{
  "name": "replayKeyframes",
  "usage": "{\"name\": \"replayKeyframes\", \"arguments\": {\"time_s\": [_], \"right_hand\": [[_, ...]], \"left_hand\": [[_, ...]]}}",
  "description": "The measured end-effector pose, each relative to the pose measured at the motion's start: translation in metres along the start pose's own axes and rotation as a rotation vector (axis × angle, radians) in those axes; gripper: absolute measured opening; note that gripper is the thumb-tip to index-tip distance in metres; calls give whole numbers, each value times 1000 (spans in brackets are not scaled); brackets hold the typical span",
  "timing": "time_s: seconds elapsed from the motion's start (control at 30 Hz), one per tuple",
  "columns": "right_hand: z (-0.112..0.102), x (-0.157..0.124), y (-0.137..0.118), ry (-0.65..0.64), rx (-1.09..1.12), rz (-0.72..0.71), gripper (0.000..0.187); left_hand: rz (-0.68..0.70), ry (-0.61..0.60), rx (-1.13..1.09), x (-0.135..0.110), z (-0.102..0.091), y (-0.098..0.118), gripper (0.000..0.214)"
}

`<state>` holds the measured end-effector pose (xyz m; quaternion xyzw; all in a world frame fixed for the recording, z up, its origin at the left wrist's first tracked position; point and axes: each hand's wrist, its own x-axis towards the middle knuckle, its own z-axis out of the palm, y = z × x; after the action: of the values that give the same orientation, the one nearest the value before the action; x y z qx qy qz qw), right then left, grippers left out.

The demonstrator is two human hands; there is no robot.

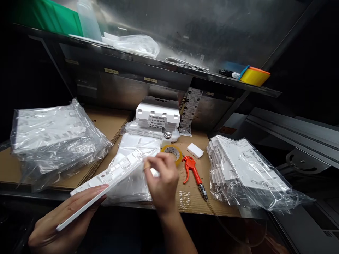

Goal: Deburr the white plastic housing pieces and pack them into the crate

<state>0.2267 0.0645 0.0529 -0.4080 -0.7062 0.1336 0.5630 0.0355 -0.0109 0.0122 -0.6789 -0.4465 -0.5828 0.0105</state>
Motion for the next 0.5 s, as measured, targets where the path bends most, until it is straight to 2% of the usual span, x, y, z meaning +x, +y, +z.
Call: {"name": "replayKeyframes", "arguments": {"time_s": [0.1, 0.13, 0.23, 0.3, 0.4, 0.5], "right_hand": [[-13, 19, 53, 190, -239, 185, 18], [-17, 25, 74, 199, -338, 286, 23], [-22, 36, 130, 99, -425, 458, 19], [-19, 37, 152, 13, -417, 509, 10], [-14, 33, 158, -56, -379, 539, 8], [-20, 25, 138, -54, -293, 553, 31]], "left_hand": [[-143, 50, -9, 3, -2, 5, 32], [-199, 76, -33, 5, -3, 7, 28], [-415, 156, -131, 8, -8, 8, 16], [-511, 137, -185, 8, -11, 6, 13], [-526, 80, -245, 6, -15, 0, 13], [-445, 59, -202, 9, -20, -5, 14]]}}
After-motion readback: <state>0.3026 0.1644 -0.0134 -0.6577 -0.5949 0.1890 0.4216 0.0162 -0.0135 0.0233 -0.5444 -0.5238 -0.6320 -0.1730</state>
